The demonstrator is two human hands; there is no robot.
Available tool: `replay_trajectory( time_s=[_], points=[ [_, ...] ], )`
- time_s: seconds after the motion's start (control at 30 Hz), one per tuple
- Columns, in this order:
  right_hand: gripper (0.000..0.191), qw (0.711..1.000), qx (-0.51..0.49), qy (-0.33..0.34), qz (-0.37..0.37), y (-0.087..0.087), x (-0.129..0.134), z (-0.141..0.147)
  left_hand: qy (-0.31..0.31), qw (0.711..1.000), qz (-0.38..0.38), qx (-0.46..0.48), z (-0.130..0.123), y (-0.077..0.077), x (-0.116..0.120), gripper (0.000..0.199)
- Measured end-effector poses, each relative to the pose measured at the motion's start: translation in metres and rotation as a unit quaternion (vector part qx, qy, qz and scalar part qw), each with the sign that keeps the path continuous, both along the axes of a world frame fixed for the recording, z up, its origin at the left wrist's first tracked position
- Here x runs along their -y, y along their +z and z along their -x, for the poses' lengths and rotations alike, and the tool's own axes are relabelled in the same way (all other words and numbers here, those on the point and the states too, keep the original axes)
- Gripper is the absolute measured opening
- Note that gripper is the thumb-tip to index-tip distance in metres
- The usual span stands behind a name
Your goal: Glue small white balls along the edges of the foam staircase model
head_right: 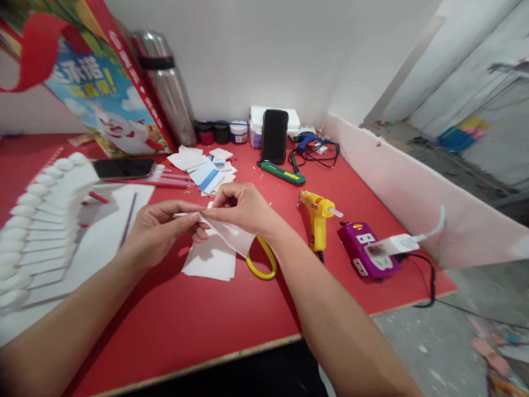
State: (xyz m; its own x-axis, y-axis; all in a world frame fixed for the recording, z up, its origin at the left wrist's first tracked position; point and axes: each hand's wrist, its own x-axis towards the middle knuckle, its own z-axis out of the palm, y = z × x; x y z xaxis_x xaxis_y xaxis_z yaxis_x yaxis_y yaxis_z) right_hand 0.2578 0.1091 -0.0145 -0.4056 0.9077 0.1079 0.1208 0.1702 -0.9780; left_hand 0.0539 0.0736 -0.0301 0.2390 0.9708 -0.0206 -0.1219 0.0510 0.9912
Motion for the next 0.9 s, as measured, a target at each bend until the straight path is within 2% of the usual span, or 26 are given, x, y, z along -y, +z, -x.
replay_trajectory(
  time_s=[0.2,0.33,0.57,0.73,0.9],
  points=[
    [0.038,0.999,0.025,-0.014,-0.034,-0.003,0.001,0.003,0.03,0.995,-0.032,-0.085,-0.003,0.005,0.002,0.023],
    [0.038,0.998,0.035,-0.021,-0.043,-0.004,0.002,0.006,0.033,0.993,-0.052,-0.101,-0.004,0.005,0.003,0.024],
    [0.038,0.999,0.008,-0.018,-0.026,-0.004,0.002,0.006,0.018,0.998,-0.027,-0.059,-0.005,-0.001,0.0,0.019],
    [0.04,0.999,-0.037,0.012,0.021,0.002,0.002,0.003,-0.031,0.999,0.006,0.002,-0.003,-0.005,-0.002,0.022],
    [0.035,0.999,-0.041,0.014,0.025,0.003,0.0,0.001,-0.01,0.999,0.031,0.03,0.0,-0.004,-0.003,0.03]
  ],
)
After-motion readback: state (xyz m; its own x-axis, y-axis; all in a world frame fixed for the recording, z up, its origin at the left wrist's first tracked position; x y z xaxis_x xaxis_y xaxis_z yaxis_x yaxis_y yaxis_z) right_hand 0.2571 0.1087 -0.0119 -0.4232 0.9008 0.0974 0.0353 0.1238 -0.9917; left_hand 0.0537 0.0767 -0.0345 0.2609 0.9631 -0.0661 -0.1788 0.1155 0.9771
